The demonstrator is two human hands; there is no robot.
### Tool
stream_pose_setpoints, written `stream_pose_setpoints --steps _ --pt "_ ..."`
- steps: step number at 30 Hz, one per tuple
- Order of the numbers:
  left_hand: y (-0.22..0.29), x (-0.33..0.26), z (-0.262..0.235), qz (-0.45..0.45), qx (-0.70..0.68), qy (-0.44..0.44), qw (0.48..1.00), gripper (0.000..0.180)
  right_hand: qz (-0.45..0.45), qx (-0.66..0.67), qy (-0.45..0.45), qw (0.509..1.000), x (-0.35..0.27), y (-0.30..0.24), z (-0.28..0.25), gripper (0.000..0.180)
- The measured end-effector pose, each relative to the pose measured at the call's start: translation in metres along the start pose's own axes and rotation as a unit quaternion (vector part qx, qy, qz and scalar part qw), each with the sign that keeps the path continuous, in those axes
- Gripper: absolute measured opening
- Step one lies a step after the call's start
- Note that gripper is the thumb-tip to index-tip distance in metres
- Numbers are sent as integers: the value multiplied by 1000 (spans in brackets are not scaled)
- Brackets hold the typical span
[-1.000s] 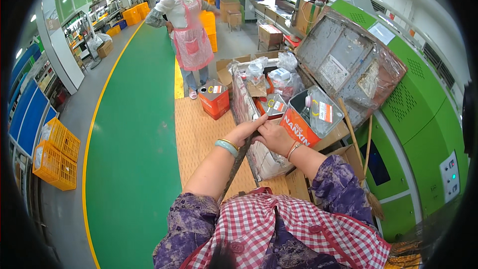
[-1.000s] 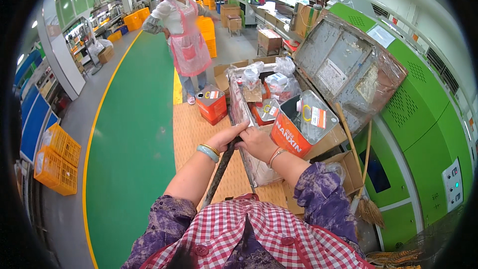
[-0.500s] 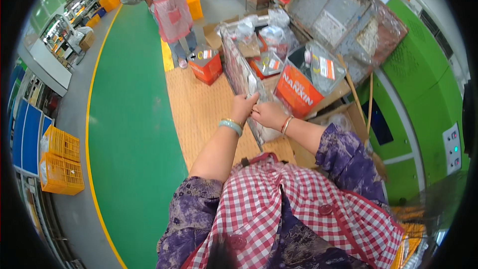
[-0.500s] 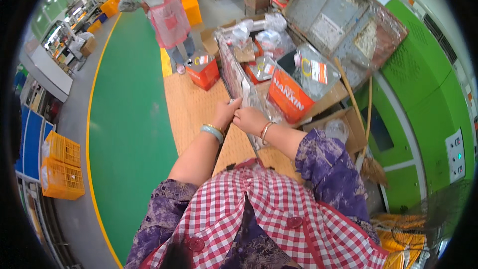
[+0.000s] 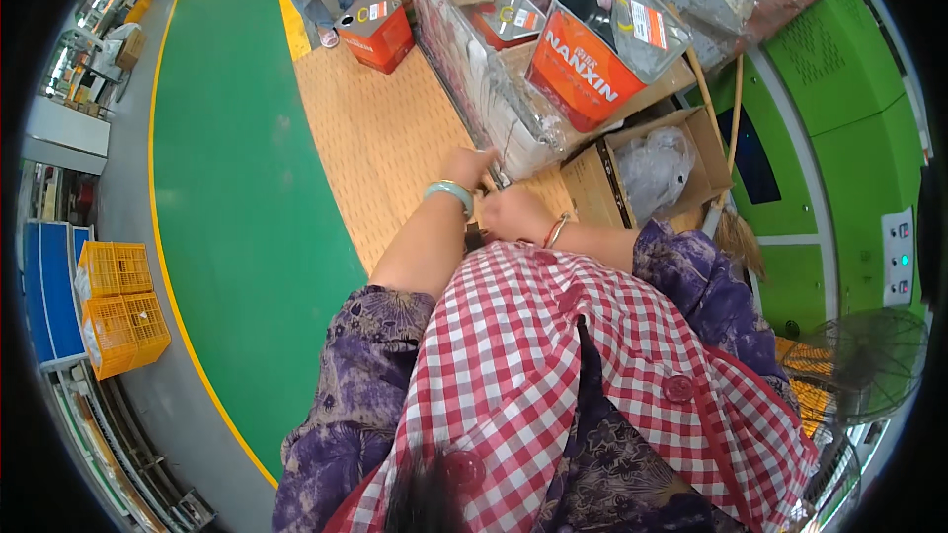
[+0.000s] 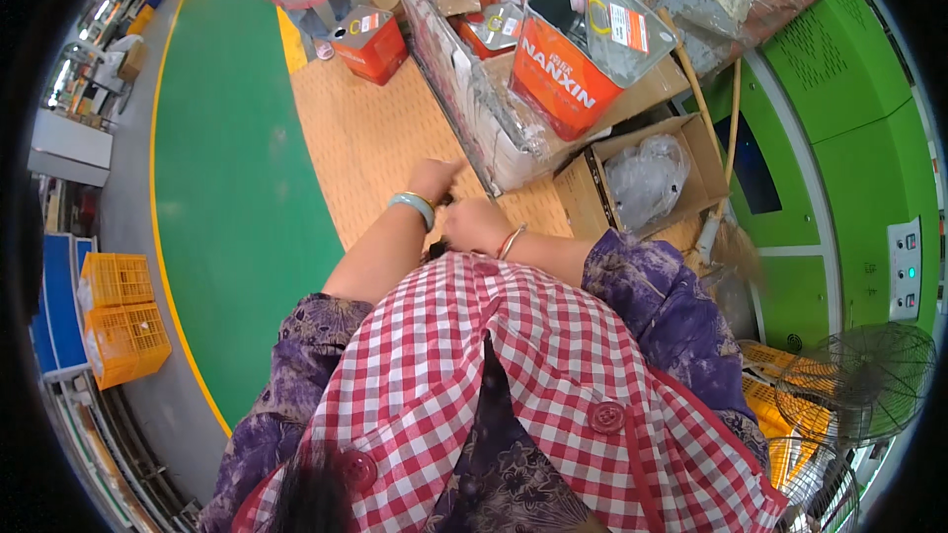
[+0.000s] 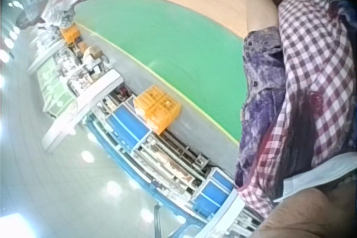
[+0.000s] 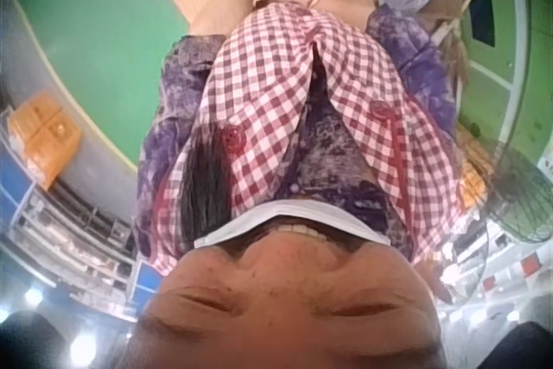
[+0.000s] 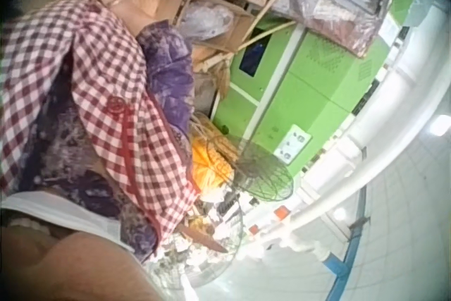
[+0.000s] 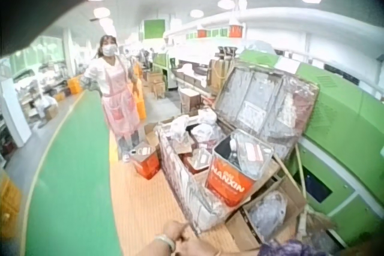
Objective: The person picks up a long, dark metal rod from a cluttered table and wipes it with a white cloth. They rotate the rod to clean different sections, focusing on the ends. Another person approaches and hands them a white plastic jug, which they place on the table. The person continues to wipe the rod and then picks up a small white container to inspect it.
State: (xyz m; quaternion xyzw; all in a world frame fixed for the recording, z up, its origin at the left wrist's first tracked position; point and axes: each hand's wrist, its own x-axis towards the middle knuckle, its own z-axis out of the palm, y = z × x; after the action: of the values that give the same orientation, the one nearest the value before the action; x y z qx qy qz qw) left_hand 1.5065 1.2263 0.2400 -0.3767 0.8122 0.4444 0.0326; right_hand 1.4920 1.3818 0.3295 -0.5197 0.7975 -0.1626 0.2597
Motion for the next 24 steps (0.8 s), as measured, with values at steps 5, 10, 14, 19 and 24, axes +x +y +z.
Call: stream_pose_setpoints --steps 5,10,14,19,24 --pt "-70 8 -90 -209 -264 106 936 39 -99 133 -28 986 -40 -9 -16 26" --pt "19 -29 -124 -66 -421 -110 898 46 -7 196 183 963 -26 17 -23 21" --pt "77 -59 -130 -8 -443 -215 870 65 10 442 221 869 -15 2 -58 18" --pt "111 -82 -119 39 -437 -301 847 79 -56 593 162 787 -14 -1 -85 24" --pt "130 -96 -107 32 -426 -353 833 83 -119 525 178 824 -14 -10 -86 17"
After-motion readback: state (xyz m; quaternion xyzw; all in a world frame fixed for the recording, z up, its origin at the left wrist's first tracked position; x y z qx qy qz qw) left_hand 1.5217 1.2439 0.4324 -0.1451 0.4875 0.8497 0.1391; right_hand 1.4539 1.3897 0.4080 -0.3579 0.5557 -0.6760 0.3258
